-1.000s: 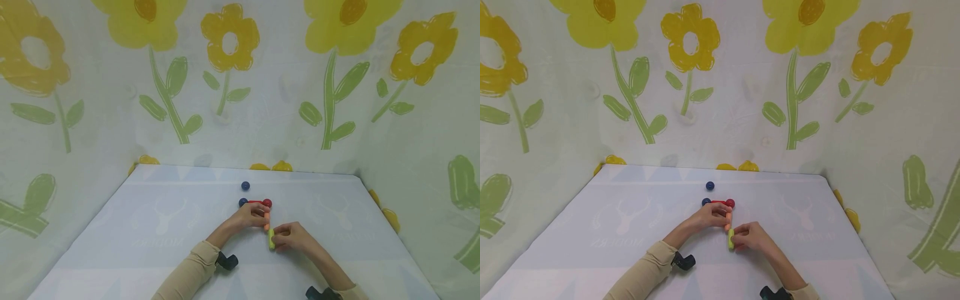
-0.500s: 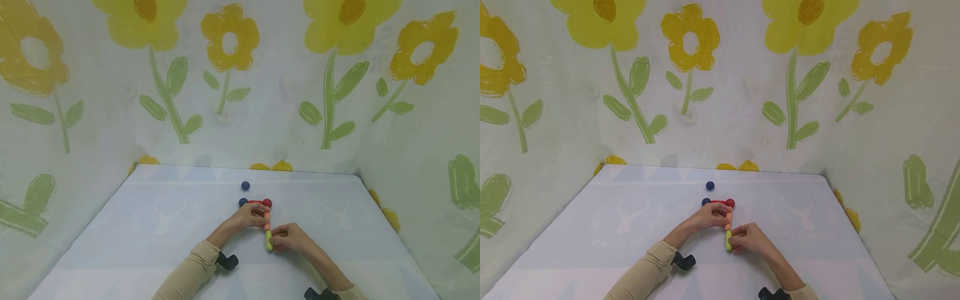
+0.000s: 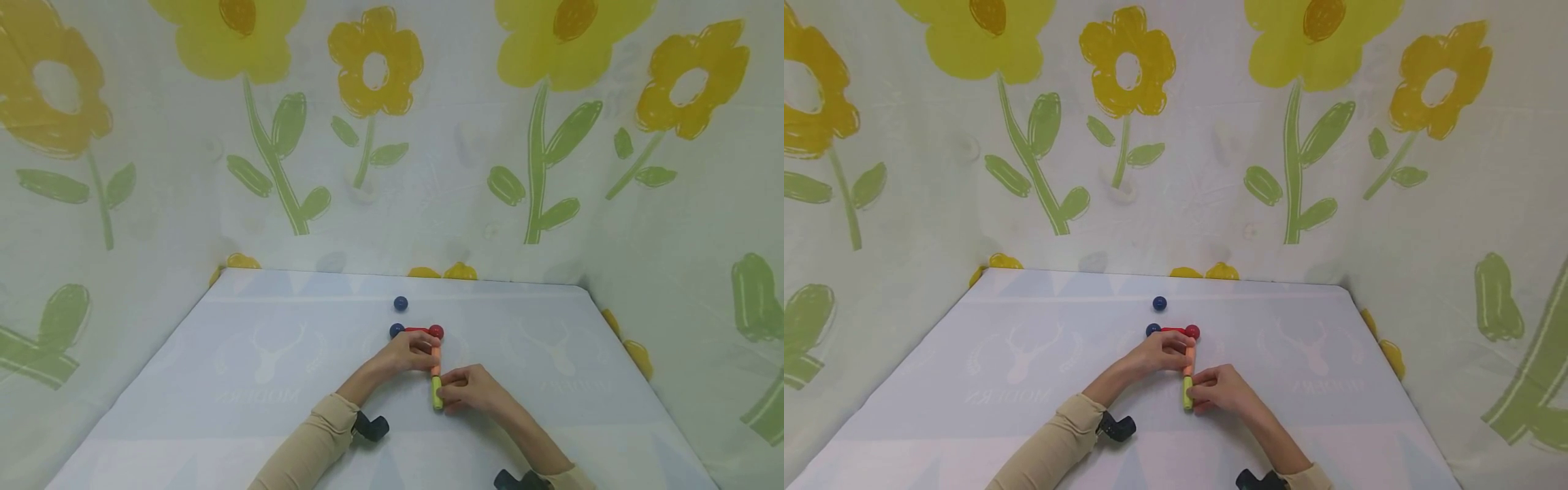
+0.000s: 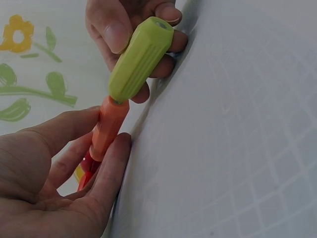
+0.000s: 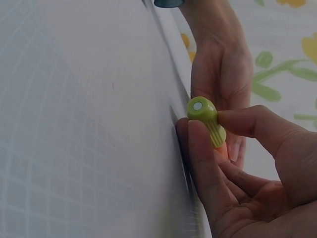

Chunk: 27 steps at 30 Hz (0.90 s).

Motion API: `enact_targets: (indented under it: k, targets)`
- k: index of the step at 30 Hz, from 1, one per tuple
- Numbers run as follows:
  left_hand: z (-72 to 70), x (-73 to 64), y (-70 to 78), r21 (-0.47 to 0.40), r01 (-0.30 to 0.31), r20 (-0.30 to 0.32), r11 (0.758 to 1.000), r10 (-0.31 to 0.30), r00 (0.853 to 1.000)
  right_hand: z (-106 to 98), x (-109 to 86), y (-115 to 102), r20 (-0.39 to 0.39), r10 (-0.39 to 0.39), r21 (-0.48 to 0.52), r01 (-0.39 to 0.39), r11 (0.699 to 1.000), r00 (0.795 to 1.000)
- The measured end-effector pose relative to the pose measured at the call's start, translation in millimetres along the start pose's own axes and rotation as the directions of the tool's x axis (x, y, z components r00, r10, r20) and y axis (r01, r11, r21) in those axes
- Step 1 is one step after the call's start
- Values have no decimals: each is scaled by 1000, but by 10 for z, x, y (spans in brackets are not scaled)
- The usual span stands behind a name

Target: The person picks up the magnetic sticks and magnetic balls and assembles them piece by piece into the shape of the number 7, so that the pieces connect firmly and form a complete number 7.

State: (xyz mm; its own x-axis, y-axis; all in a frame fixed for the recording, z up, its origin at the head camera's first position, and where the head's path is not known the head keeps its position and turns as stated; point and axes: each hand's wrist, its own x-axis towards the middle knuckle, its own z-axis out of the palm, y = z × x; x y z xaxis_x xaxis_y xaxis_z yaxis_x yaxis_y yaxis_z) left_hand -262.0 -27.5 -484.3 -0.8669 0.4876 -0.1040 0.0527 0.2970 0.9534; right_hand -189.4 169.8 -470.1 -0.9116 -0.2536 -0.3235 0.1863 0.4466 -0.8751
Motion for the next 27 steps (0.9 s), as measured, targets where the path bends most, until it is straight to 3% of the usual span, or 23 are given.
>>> enact_targets:
  k: [27]
  targets:
    - [-29, -28, 49, -11, -1, -2, 1000, 1, 1000, 30, 17, -29, 4, 7, 30, -7, 1000, 1000]
